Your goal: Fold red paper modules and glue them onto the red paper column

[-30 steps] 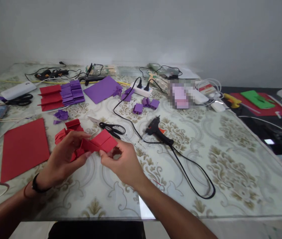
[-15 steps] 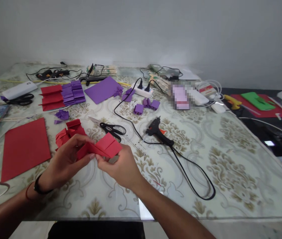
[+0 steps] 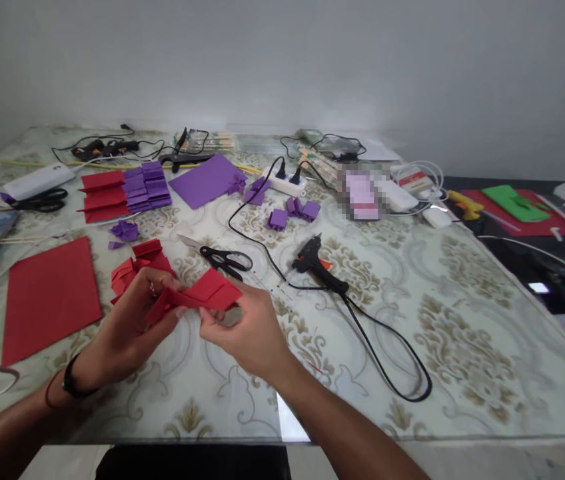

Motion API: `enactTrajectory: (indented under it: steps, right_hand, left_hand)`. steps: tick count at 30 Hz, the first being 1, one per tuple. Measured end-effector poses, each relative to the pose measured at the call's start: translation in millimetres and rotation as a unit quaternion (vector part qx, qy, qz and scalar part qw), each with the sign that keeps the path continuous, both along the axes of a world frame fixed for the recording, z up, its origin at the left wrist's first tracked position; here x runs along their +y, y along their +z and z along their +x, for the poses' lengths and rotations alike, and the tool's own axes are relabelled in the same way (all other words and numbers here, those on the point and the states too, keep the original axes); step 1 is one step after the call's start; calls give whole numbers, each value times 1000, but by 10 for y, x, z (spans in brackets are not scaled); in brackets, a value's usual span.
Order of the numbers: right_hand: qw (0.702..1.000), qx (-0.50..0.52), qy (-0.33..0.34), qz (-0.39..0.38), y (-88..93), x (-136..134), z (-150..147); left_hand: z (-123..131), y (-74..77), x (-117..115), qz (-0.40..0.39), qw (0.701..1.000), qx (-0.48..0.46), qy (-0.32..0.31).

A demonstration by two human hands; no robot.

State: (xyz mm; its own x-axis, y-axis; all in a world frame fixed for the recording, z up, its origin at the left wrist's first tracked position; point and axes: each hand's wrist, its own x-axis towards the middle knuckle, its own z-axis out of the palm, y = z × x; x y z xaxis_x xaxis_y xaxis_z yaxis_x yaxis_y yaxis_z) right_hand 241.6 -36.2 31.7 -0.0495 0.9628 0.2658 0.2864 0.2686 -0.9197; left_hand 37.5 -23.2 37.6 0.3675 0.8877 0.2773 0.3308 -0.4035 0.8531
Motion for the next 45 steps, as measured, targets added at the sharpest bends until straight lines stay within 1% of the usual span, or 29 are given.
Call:
enactTrajectory:
  steps: [3,8,13,15,20,24,26,29,30,32,35,37,40,43,45]
  right_hand:
    - [1000,8,-8,-1,-11,31,73]
    - [999,45,15,-10,-65,20,70]
    - [995,52,37,-71,-74,-30,-35]
    - [994,60,34,-82,-56,-40,-62]
    - [994,70,13,-85,-28,-48,-78]
    - [993,71,-8,-92,-28,-49,-79]
    - [991,84,-29,-96,-27,-38,-71]
    - [984,127,-60,-108,-32,-13,-46]
    - [981,141,-66,-116,-37,-7,-38]
    - [975,163,-70,-137,-52,-3,-30]
    - [967,191,-37,-163,-75,-20,-49]
    - [964,202,6,-171,-80,-37,-77]
    - [963,204,55,-167,-72,-51,-120]
    - [967,201,60,-148,-59,-52,-145]
    - [969,196,61,-140,-51,-53,-150]
  left_hand:
    - [-17,-1,40,-1,999,-33,2]
    - [-11,-7,64,-19,997,-75,-6]
    - [4,-69,27,-55,996,-58,-38]
    - [11,-83,23,-60,996,-53,-38]
    - [9,-54,36,-87,993,-75,-24]
    - [-28,-9,64,-89,991,-95,-12]
    - [-44,10,89,-78,991,-106,10]
    - [-40,19,123,-77,985,-138,62]
    - [-28,18,128,-86,983,-147,71]
    - [8,12,124,-126,978,-155,66]
    - [67,16,92,-213,965,-148,21]
    - [88,36,68,-246,959,-138,-5]
    - [87,78,48,-230,966,-120,-21]
    - [75,97,37,-208,970,-120,-36]
    - [71,80,24,-206,971,-116,-28]
